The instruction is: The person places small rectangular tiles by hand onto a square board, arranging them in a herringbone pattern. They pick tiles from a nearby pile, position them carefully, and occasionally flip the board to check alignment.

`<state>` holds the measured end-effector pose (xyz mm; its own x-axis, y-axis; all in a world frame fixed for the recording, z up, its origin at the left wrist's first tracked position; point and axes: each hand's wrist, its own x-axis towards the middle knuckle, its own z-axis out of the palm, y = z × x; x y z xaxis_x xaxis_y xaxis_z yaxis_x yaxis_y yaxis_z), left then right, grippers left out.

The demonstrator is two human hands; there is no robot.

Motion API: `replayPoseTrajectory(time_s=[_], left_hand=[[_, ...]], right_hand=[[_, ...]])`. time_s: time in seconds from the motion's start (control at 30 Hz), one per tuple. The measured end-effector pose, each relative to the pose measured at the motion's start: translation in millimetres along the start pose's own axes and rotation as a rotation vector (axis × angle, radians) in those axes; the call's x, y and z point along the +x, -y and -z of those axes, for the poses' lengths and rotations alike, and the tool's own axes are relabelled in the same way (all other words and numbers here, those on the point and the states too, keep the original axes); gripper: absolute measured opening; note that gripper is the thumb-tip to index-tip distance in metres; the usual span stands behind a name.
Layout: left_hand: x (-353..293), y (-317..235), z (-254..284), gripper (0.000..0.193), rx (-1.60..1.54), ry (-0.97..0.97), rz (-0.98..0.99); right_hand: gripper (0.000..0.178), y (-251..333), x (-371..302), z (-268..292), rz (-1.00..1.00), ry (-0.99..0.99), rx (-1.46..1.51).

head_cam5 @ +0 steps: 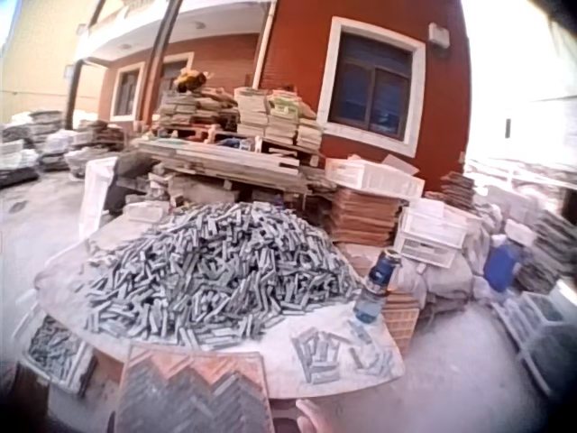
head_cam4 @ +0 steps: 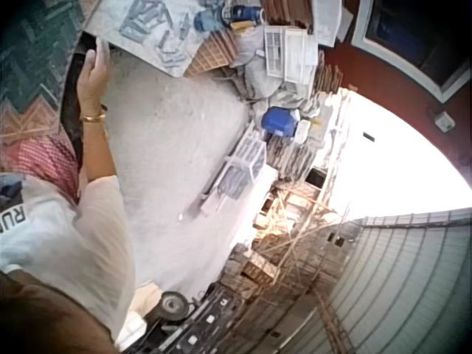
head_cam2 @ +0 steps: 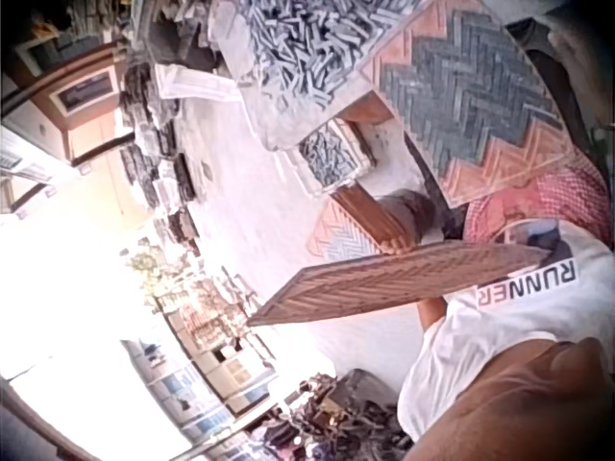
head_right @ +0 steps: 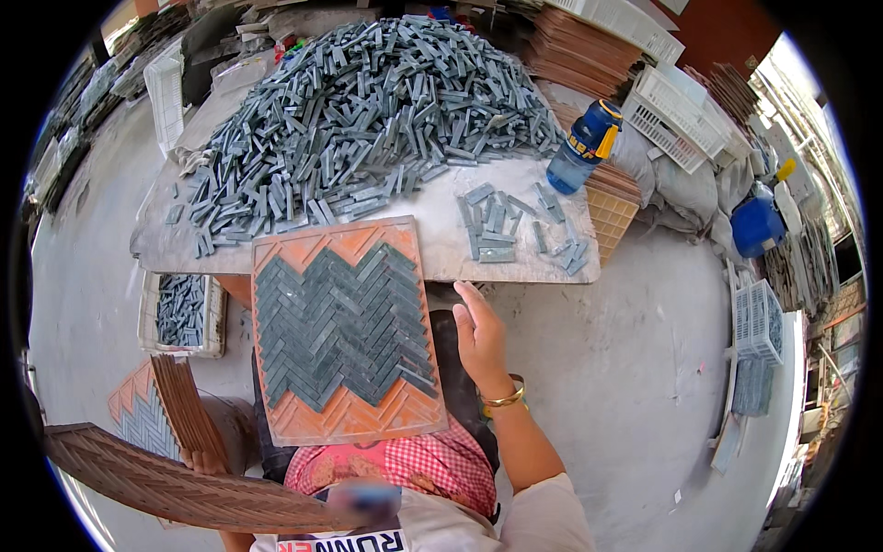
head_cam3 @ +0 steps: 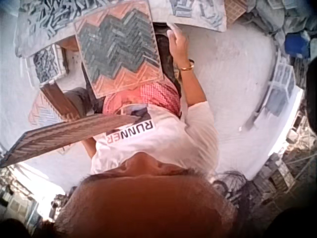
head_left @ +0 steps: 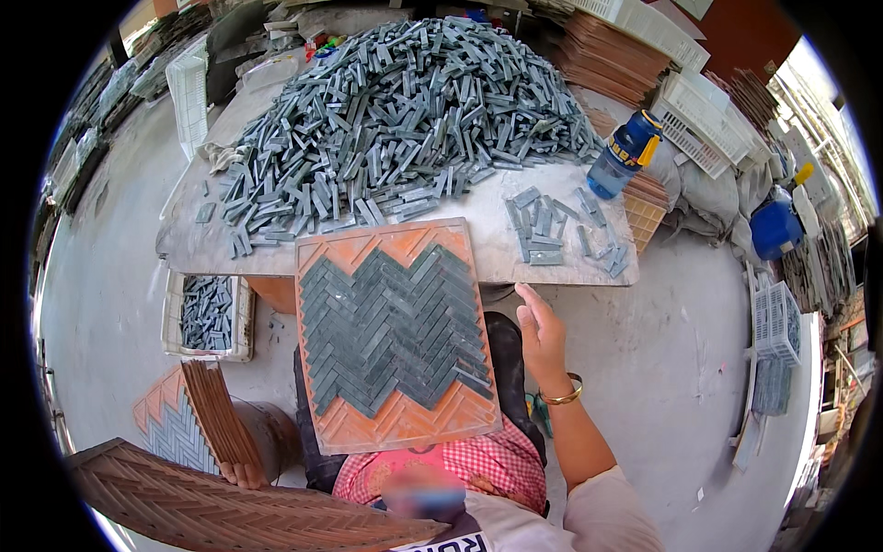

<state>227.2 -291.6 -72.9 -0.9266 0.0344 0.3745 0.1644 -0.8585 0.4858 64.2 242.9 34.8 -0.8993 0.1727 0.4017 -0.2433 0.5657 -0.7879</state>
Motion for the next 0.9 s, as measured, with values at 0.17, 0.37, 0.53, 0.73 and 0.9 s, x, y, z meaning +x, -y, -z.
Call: replayPoseTrajectory(time_s=[0.17,0.37,0.53,0.73,0.9], left_hand=[[7,11,-43,0.017,0.098,-0.366,-0.047],[44,25,-82,0.016,0.066,-0.344,-0.026],[45,24,-79,0.018,0.093,-0.331,-0.019],[42,22,-71,0.016,0.059,-0.341,0.006],[27,20,-51,0.018,0.215,-0.540,-0.040]], right_hand=[[0.022,2,-48,7,0.113,0.252,-0.162],[0.025,3,-85,-13,-0.108,0.178,-0.189],[0.024,4,-88,-15,-0.079,0.164,-0.255],[0.023,7,-87,-18,-0.098,0.134,-0.226],[0.022,13,-84,-20,-0.168,0.121,-0.230]])
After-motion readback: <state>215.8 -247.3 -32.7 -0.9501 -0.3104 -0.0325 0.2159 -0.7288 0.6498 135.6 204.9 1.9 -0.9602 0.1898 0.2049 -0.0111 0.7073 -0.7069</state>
